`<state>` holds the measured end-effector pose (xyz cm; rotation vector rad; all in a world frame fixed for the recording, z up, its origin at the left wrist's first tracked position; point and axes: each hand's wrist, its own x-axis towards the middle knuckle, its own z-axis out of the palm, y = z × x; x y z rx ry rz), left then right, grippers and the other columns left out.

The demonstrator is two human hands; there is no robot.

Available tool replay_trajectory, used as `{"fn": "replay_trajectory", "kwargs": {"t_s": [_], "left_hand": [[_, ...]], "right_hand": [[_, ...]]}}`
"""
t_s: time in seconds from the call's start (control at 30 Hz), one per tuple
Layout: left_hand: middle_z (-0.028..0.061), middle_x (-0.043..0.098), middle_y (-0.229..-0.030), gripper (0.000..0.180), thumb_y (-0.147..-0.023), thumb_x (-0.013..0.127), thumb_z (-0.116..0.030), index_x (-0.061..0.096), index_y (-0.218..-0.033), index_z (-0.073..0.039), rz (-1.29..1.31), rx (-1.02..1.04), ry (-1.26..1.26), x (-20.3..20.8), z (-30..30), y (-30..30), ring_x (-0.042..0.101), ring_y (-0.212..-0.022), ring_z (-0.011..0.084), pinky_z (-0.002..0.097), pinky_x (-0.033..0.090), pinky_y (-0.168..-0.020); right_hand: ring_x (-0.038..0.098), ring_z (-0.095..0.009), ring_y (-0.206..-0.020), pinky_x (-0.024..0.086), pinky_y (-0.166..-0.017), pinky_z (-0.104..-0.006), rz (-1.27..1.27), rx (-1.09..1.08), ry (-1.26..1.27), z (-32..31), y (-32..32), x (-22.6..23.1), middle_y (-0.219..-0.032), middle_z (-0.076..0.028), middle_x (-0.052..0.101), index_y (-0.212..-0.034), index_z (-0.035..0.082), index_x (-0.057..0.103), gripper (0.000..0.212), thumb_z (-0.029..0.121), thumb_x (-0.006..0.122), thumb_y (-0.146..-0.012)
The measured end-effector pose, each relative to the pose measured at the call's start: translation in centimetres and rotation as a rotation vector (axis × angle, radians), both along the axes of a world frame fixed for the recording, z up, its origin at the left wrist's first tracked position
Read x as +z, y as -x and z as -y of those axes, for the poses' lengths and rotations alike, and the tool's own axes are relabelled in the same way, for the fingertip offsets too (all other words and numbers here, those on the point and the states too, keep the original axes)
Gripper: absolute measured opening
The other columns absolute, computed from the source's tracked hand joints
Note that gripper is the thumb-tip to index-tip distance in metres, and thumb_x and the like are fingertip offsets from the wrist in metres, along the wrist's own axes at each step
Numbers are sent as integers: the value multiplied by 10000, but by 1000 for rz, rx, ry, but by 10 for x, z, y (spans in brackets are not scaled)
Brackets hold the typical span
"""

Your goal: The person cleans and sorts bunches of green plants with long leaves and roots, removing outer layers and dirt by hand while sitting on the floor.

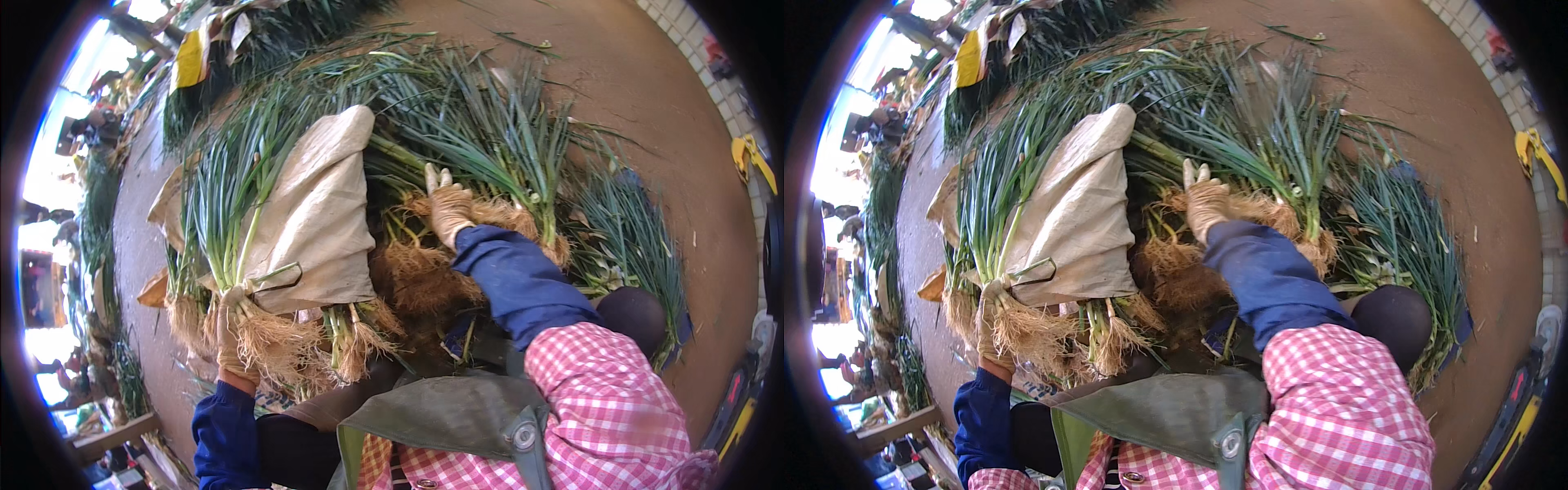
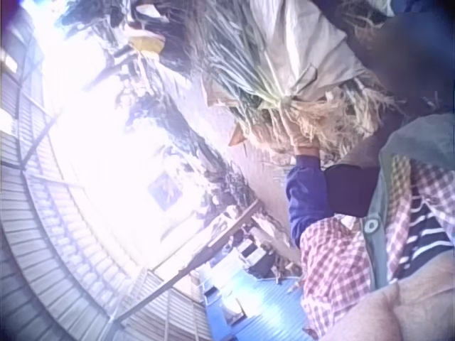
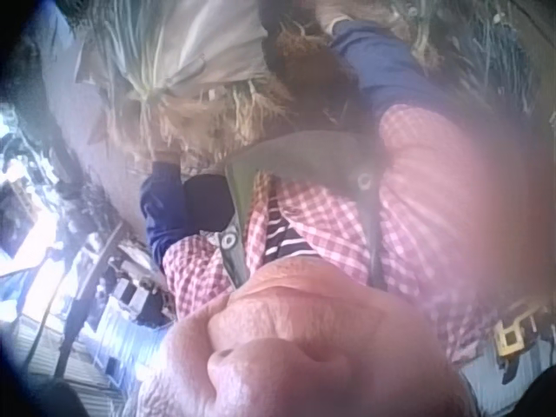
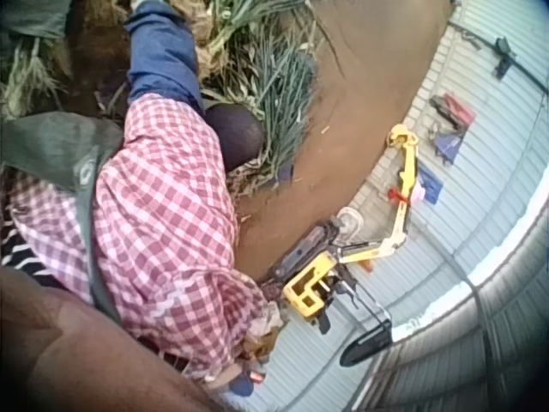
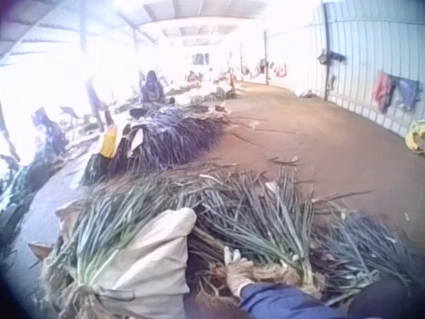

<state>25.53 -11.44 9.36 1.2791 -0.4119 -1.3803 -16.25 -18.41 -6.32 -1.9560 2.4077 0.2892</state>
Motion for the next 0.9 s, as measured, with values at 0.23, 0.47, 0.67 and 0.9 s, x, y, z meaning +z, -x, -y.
{"fn": "replay_trajectory", "kwargs": {"t_s": [0.23,0.47,0.67,0.9], "left_hand": [[50,640,-880,206,-867,642,-233,629,-979,-60,-7,-169,-57,33,-16,24,616,-767,149,257,542,-696],[9,636,-834,270,-839,660,-337,634,-996,-119,71,-219,-178,33,-19,-2,612,-743,170,313,529,-683],[35,639,-761,227,-840,631,-313,632,-924,-103,-7,-302,-184,11,-7,5,612,-652,188,319,519,-620],[94,638,-748,203,-857,597,-255,619,-887,-56,25,-414,-243,5,8,-15,613,-648,243,374,526,-614]], "right_hand": [[676,-286,-747,504,-586,-475,283,16,-3,16,-13,13,-891,-150,686,-1366,-10,402,441,222,372,-992],[646,-265,-668,491,-519,-405,286,199,-161,-21,10,110,-817,-149,661,-1153,-53,521,343,204,377,-976],[611,-234,-675,512,-621,-349,-32,149,-297,-81,78,225,-835,-109,653,-1105,48,569,429,288,222,-1033],[648,-267,-709,530,-624,-365,-165,176,-151,-129,144,371,-830,-161,660,-1347,125,431,538,133,563,-825]]}}
